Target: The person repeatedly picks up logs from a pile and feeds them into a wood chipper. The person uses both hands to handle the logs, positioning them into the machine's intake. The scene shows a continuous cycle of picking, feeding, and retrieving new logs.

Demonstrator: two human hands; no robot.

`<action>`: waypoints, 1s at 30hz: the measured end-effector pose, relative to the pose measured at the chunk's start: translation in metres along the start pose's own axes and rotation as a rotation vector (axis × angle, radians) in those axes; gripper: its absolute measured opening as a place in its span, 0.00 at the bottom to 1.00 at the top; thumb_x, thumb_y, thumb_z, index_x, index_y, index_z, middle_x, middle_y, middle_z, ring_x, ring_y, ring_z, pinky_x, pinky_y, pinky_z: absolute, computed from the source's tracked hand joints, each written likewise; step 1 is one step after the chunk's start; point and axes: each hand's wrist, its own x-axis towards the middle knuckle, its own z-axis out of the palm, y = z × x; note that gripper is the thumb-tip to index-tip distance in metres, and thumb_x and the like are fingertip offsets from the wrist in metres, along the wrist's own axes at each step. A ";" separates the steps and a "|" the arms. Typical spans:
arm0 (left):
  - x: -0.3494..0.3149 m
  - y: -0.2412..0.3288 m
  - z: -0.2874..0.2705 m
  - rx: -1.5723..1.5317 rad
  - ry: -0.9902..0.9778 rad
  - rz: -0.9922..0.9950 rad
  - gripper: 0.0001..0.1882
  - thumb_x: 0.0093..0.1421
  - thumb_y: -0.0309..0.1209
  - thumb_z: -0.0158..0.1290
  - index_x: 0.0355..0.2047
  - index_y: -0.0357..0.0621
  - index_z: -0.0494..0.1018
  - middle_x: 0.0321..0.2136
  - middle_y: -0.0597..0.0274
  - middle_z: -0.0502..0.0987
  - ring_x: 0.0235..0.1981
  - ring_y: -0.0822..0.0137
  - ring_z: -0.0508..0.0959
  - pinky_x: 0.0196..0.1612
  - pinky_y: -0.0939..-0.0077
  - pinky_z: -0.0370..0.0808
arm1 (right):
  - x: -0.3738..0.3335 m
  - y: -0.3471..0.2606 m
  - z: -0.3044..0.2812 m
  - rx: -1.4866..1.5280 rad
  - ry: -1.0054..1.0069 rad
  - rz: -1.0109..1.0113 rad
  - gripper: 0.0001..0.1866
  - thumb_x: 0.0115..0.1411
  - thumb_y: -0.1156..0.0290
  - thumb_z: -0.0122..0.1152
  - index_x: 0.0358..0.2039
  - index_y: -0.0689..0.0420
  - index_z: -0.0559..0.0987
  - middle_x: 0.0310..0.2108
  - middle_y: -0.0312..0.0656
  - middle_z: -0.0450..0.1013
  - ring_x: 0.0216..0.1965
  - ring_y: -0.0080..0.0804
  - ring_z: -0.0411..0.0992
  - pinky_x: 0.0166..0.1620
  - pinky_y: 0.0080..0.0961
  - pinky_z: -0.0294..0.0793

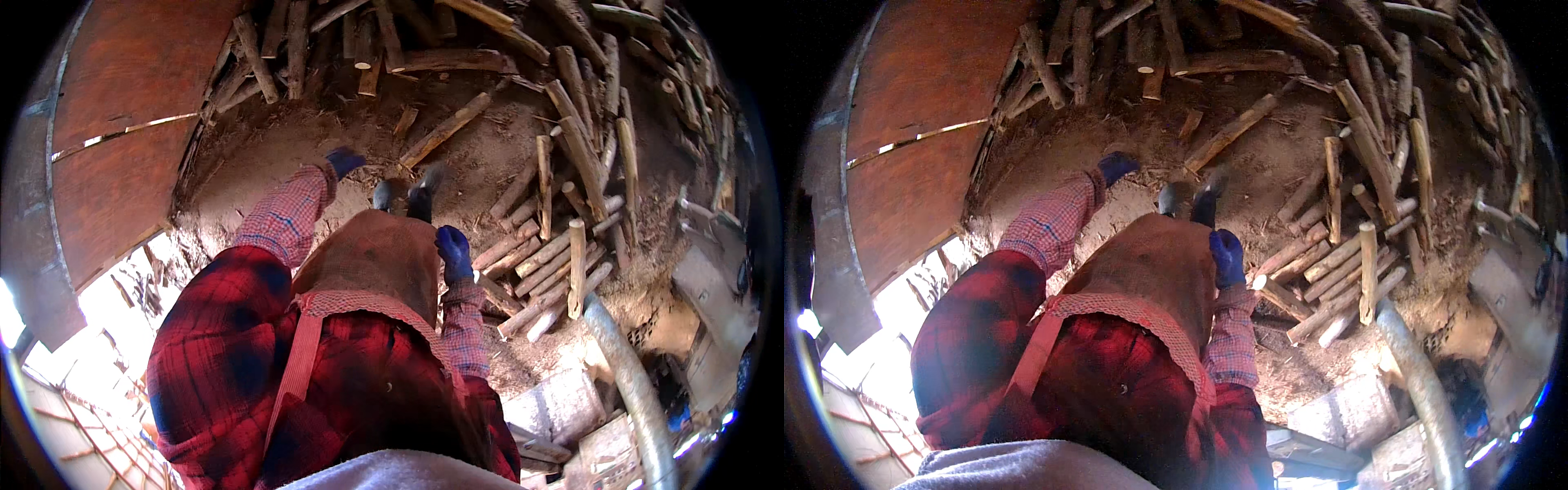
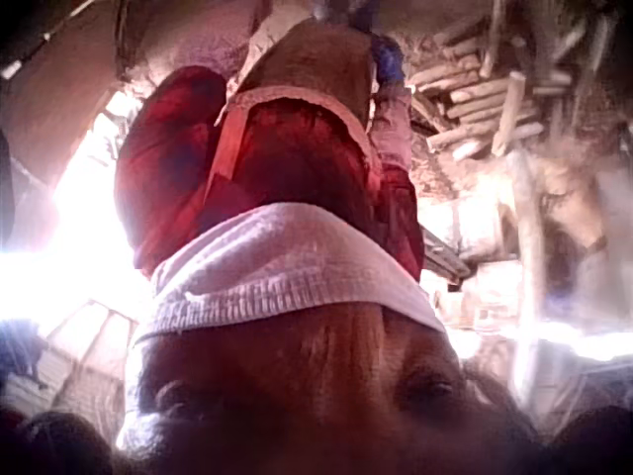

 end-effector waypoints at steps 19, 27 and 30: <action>0.419 -0.112 -0.073 0.677 0.267 -0.016 0.31 0.53 0.47 0.58 0.51 0.39 0.69 0.45 0.48 0.74 0.47 0.53 0.74 0.49 0.58 0.71 | 0.549 0.223 0.057 -0.132 0.605 0.019 0.40 0.49 0.55 0.70 0.57 0.64 0.65 0.55 0.49 0.66 0.53 0.38 0.66 0.57 0.30 0.64; 0.351 -0.089 -0.083 0.192 0.502 0.183 0.29 0.53 0.43 0.59 0.51 0.39 0.69 0.45 0.51 0.75 0.46 0.55 0.74 0.50 0.59 0.72 | 0.500 0.112 0.074 0.274 0.358 0.257 0.32 0.60 0.56 0.57 0.59 0.61 0.64 0.55 0.44 0.66 0.53 0.36 0.66 0.56 0.34 0.65; 0.282 -0.033 -0.089 -0.403 0.418 0.341 0.28 0.53 0.41 0.60 0.50 0.39 0.69 0.44 0.52 0.75 0.46 0.55 0.74 0.50 0.60 0.72 | 0.439 0.162 0.015 0.725 0.057 0.290 0.32 0.63 0.48 0.49 0.61 0.56 0.62 0.57 0.41 0.63 0.56 0.37 0.62 0.57 0.34 0.62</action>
